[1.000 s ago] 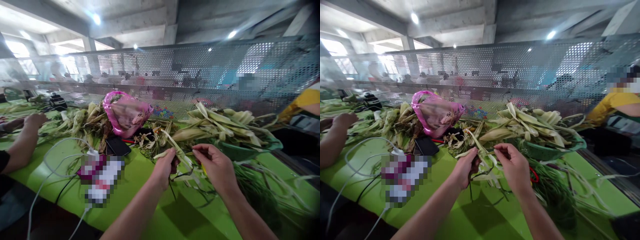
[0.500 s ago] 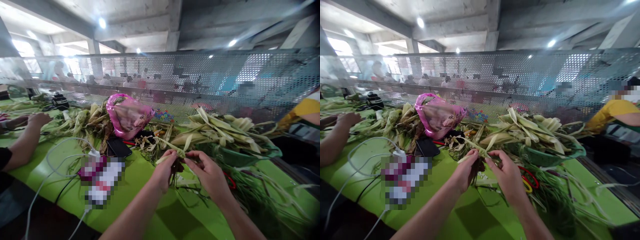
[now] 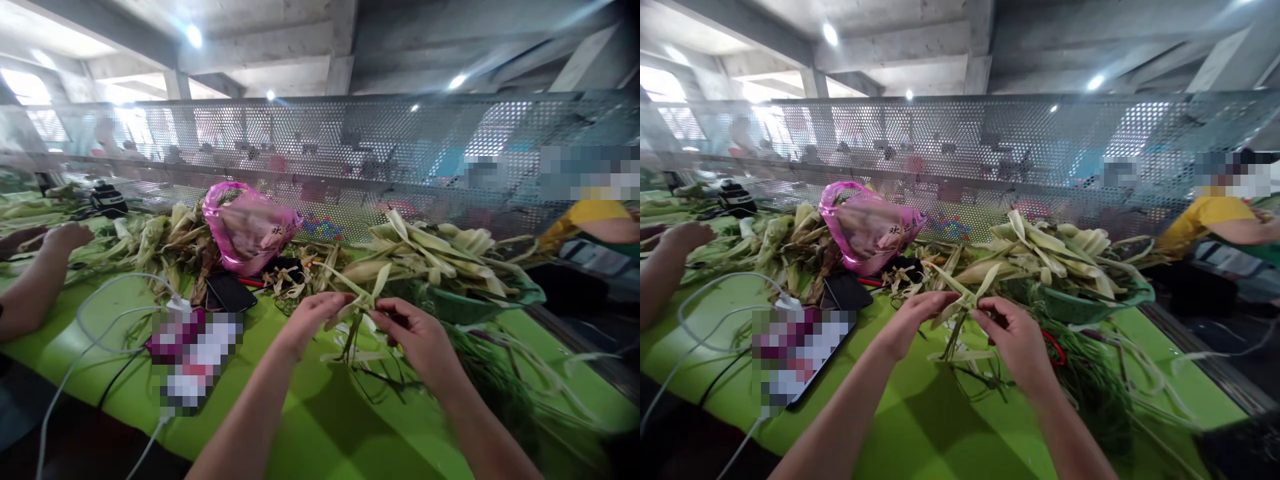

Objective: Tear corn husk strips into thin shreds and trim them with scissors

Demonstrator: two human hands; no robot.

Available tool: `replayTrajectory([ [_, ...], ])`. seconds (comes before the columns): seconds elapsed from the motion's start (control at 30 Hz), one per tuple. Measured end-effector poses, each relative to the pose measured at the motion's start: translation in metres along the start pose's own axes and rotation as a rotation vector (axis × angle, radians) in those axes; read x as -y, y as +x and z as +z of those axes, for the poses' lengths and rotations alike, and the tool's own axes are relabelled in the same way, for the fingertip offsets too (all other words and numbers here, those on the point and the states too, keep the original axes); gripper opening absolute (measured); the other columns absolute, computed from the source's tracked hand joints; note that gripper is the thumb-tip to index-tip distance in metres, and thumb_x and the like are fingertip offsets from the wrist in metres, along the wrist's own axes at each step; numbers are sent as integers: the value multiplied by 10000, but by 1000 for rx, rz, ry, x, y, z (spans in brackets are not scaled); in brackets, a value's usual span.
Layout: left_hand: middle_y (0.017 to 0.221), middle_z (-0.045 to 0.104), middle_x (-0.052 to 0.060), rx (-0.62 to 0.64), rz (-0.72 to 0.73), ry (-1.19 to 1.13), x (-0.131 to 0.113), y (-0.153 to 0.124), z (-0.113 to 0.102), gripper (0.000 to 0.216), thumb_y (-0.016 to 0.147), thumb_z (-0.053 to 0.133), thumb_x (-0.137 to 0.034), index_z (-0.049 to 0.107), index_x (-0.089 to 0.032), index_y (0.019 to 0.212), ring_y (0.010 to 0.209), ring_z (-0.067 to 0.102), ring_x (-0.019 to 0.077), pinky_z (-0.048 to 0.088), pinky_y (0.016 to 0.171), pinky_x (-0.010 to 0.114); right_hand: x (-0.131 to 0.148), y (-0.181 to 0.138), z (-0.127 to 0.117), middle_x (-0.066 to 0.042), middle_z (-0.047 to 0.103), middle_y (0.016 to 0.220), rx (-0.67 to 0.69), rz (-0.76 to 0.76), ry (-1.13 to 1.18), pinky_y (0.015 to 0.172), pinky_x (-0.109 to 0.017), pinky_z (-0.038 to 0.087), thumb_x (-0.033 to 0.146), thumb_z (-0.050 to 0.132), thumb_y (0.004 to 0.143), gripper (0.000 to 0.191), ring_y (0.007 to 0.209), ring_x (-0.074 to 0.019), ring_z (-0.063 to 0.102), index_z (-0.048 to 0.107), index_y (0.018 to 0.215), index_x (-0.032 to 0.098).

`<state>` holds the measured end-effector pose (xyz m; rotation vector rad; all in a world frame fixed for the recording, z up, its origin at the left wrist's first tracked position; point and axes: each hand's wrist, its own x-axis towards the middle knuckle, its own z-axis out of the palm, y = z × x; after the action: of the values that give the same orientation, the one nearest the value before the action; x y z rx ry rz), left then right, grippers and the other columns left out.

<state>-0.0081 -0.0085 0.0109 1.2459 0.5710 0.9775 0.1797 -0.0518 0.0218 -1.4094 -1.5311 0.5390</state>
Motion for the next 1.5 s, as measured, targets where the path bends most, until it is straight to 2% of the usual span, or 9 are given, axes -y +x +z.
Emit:
replayTrajectory([
  [0.17, 779, 601, 23, 58, 71, 132, 16, 3, 14, 356, 757, 650, -453, 643, -126, 895, 741, 521, 138, 394, 717, 261, -1, -3, 10, -51, 687, 822, 60, -163, -99, 631, -292, 494, 395, 619, 808, 204, 698, -194, 614, 680, 875, 212],
  [0.47, 593, 415, -37, -67, 30, -150, 15, 4, 16, 346, 768, 627, -437, 657, -110, 879, 554, 348, 73, 262, 550, 218, -7, 2, 4, -40, 706, 739, 9, 8, -131, 604, -291, 479, 462, 651, 772, 263, 681, -207, 634, 690, 836, 210],
  [0.63, 601, 437, -32, -35, 16, -68, 15, 3, 15, 344, 766, 617, -456, 634, -114, 802, 551, 356, 70, 267, 550, 222, -4, 4, 1, -82, 729, 944, 105, 148, 176, 704, -320, 512, 487, 722, 707, 409, 819, -235, 660, 705, 997, 198],
  [0.8, 663, 529, -1, 73, -53, 127, 20, 1, 20, 317, 812, 558, -441, 606, -127, 825, 583, 416, 91, 335, 588, 235, -1, 2, 8, -21, 697, 746, 109, 317, 506, 631, -291, 501, 457, 772, 659, 321, 668, -181, 638, 689, 828, 197],
  [0.97, 978, 612, 55, 68, 125, 104, 22, 2, 27, 326, 818, 587, -355, 594, -152, 1073, 904, 522, 149, 391, 835, 253, -9, 2, 14, 39, 563, 591, -48, 205, 381, 441, -219, 337, 418, 746, 695, 251, 472, -90, 435, 649, 730, 190],
  [1.03, 952, 614, 50, 82, 107, 105, 22, 3, 28, 298, 829, 570, -340, 605, -145, 1052, 895, 524, 148, 393, 845, 257, -13, 3, 16, 50, 503, 553, -115, 138, 306, 428, -217, 286, 414, 728, 714, 257, 464, -80, 378, 622, 675, 183],
  [1.23, 856, 614, 28, 29, 36, 200, 24, 5, 22, 245, 842, 541, -304, 632, -132, 991, 761, 503, 122, 405, 755, 239, -10, 5, 2, 33, 496, 518, -45, 119, -18, 443, -244, 315, 519, 650, 757, 363, 463, -107, 412, 589, 622, 188],
  [1.4, 901, 657, 47, 12, 62, 318, 31, 7, 23, 289, 832, 571, -340, 641, -158, 1045, 861, 548, 171, 425, 793, 259, 6, 0, -3, -22, 623, 762, -52, -170, -170, 598, -273, 431, 452, 619, 810, 270, 659, -164, 554, 686, 913, 211],
  [1.5, 934, 667, 59, -17, 94, 347, 32, 5, 26, 355, 812, 600, -378, 628, -175, 1101, 884, 557, 193, 433, 769, 254, 9, 0, 2, -40, 623, 818, 6, -262, -195, 646, -293, 451, 391, 609, 826, 207, 729, -186, 580, 691, 902, 216],
])
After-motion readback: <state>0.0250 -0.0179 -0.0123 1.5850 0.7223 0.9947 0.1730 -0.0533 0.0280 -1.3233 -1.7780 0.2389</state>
